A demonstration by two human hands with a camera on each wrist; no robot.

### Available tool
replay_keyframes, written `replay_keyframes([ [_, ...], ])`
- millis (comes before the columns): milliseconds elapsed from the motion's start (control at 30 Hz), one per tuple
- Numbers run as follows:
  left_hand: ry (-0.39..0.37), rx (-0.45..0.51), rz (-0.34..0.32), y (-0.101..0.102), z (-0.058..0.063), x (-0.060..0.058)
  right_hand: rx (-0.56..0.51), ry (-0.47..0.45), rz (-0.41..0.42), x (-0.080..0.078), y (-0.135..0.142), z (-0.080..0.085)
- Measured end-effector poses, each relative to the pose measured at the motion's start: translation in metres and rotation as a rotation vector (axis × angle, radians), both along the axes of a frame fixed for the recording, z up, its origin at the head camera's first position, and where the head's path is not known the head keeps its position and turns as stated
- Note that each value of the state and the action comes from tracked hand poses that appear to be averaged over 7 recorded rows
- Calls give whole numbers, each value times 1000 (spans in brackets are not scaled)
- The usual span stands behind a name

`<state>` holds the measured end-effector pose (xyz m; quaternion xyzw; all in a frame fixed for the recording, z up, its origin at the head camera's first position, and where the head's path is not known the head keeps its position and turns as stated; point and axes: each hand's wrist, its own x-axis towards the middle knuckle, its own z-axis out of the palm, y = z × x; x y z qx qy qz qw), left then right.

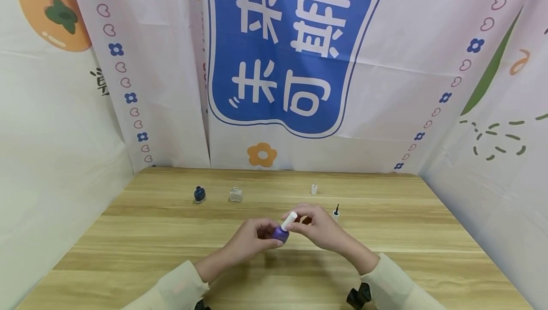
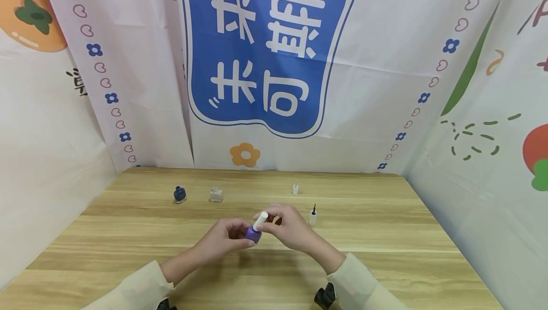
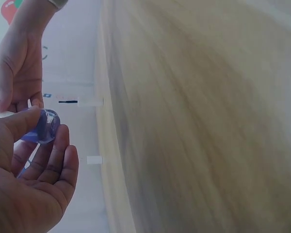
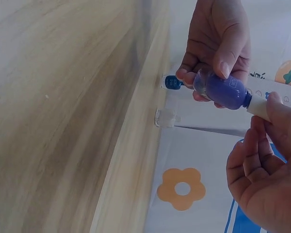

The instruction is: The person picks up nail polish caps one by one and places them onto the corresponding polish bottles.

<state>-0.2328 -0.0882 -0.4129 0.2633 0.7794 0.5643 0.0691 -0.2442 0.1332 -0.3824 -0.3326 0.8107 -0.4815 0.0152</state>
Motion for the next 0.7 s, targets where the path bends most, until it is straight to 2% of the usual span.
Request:
replay_keyframes([
  [167, 3, -7, 11, 1, -2, 0, -6, 24, -15, -1, -2, -2],
  [367, 32, -10, 30, 3, -5, 0, 7, 15, -109, 2, -8, -4],
  [500, 35, -17, 49, 4, -6, -1, 2, 0, -169, 14, -14, 5],
  [633, 29, -13, 56, 5, -6, -1, -13, 4, -192, 28, -20, 20],
  [700, 30, -11, 55, 5, -6, -1, -27, 1, -203, 24, -19, 12],
])
